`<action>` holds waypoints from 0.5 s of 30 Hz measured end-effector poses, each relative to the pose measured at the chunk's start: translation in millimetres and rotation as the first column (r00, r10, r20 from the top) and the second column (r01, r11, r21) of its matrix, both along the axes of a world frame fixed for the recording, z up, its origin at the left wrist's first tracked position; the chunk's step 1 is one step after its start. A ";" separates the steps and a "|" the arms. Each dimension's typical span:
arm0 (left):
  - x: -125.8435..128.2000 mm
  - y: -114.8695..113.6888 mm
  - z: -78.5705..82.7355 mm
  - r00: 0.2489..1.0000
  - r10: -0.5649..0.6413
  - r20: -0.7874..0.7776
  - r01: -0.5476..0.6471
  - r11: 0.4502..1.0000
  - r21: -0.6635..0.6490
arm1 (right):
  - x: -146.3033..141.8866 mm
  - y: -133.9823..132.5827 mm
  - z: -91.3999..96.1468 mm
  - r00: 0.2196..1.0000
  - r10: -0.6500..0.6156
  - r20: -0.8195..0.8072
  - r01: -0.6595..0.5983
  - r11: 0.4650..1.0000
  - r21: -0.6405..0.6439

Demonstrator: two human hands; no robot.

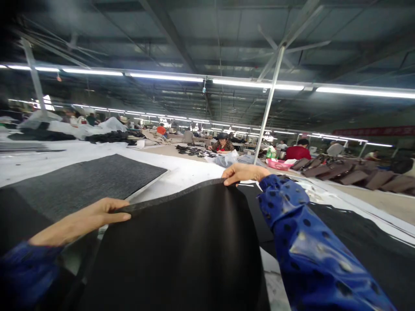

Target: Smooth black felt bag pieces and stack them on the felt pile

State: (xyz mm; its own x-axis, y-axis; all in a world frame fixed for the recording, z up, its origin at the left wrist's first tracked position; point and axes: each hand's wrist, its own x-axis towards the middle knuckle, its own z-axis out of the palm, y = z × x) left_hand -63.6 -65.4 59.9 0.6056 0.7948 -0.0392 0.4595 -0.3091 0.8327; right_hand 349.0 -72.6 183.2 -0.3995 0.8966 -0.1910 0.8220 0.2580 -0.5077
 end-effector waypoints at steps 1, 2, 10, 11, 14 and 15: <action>0.5 12.0 -4.3 0.997 0.020 -0.075 -0.017 0.999 0.035 | 7.4 9.1 -19.2 1.000 -0.024 -0.004 0.023 0.999 -0.046; -1.3 23.1 -9.4 0.982 0.075 -0.171 -0.054 0.991 0.124 | 13.2 16.8 -37.9 0.999 -0.049 -0.018 0.048 0.995 -0.084; 27.3 61.1 8.2 0.771 0.347 -0.535 0.053 0.802 0.596 | 18.7 40.2 -119.5 0.993 -0.121 -0.012 0.117 0.976 -0.183; 49.5 60.7 14.2 0.775 0.326 -0.542 0.090 0.791 0.605 | 16.9 41.0 -121.6 0.992 -0.127 -0.010 0.123 0.975 -0.186; 131.7 57.2 16.9 0.832 0.123 -0.541 0.235 0.806 0.544 | 8.5 42.5 -123.7 0.991 -0.136 -0.011 0.133 0.978 -0.163; 159.4 56.0 12.2 0.869 0.066 -0.491 0.236 0.816 0.528 | 5.5 42.6 -123.3 0.990 -0.139 -0.012 0.135 0.980 -0.146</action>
